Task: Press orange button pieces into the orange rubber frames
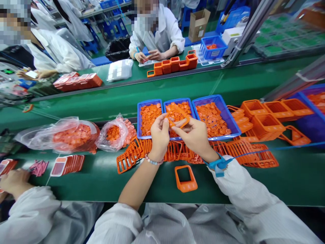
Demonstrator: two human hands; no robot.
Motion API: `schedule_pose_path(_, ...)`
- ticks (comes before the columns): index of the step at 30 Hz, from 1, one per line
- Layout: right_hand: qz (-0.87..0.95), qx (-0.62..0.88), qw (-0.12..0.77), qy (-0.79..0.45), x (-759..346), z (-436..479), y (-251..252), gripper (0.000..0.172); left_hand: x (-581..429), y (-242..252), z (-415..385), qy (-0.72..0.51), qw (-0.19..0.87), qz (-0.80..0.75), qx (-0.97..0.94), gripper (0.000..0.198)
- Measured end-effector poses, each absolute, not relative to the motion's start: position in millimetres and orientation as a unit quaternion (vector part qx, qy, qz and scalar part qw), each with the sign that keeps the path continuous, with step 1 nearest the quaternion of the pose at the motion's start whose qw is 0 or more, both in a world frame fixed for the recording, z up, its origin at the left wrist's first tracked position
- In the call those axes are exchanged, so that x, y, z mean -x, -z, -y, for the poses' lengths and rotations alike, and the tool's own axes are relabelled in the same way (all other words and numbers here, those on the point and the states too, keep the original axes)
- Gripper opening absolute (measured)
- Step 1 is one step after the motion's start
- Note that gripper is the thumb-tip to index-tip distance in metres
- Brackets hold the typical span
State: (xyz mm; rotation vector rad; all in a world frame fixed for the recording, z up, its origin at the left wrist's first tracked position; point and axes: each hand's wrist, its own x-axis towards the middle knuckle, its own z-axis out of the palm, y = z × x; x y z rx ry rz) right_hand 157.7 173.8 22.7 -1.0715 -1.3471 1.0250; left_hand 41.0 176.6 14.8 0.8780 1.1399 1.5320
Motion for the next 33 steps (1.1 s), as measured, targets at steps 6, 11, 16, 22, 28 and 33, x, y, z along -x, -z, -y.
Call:
schedule_pose_path(6,0.641,0.482,0.518,-0.297,-155.2,-163.5,-23.3,0.009,-44.2,-12.6,-175.9,-0.664,0.535,-0.437,-0.287,0.034)
schedule_pose_path(11,0.704,0.475,0.505,-0.155,-154.9,-155.1,-27.1,0.012,-53.1,-16.3,-168.4,-0.684,0.549,-0.405,-0.258,0.036)
schedule_pose_path(16,0.73,0.464,0.492,-0.099,-155.2,-149.4,-32.4,0.014,-54.7,-24.2,-163.7,-0.671,0.601,-0.369,-0.229,0.033)
schedule_pose_path(22,0.636,0.466,0.53,-0.311,-166.1,-157.6,-43.5,0.006,-51.4,-30.1,-166.7,-0.67,0.635,-0.325,-0.208,0.036)
schedule_pose_path(28,0.478,0.414,0.521,-0.574,-184.5,-173.1,-56.8,0.05,-35.9,-41.4,-165.3,-0.634,0.63,-0.363,-0.261,0.029)
schedule_pose_path(33,0.423,0.365,0.533,-0.635,-191.6,-174.0,-66.4,0.038,-29.7,-53.9,-156.6,-0.601,0.66,-0.335,-0.301,0.037)
